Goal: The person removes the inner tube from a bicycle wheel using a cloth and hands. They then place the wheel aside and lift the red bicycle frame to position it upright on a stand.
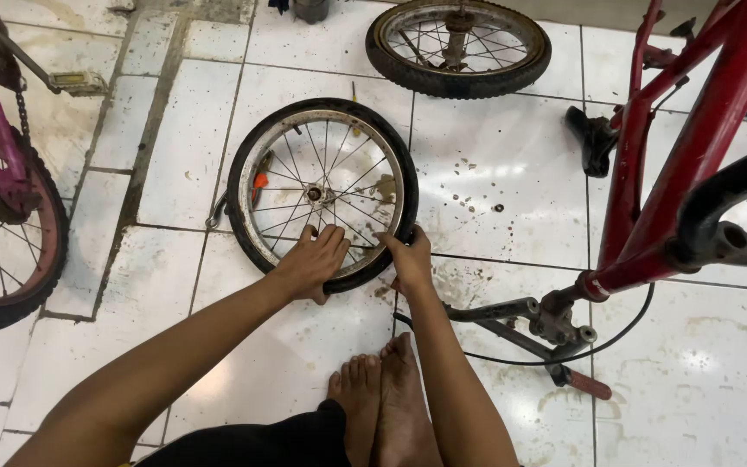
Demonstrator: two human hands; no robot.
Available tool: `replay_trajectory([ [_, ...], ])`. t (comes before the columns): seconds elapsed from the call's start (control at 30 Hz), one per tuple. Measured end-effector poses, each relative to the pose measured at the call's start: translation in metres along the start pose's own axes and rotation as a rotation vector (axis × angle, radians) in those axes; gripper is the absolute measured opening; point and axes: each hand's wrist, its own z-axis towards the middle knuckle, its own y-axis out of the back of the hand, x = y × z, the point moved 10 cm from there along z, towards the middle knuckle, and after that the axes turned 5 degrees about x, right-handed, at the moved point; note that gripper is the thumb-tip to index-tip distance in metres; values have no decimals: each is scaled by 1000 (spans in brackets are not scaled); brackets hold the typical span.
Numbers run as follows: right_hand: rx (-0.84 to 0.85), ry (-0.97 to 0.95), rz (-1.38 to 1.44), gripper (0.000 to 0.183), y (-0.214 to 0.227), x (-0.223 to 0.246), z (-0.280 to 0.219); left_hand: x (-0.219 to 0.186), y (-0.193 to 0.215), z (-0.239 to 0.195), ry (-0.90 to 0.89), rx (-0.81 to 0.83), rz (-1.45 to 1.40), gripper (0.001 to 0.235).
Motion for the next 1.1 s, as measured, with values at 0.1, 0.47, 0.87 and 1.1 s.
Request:
replay_trajectory([
  [0.1, -18, 31, 151, 39, 5, 17, -20, -6, 12, -8, -18, -151, 62, 100],
  [0.47, 156, 632, 251, 21, 40, 150, -118, -59, 109, -15, -88, -454, -214, 105],
  [0.87, -28, 938, -36, 19, 158, 286, -333, -119, 365, -82, -818, -908, 428, 48],
  [1.1, -213, 1221, 340, 35, 234, 351, -430, -134, 511, -100, -623, -1232, 815, 42],
])
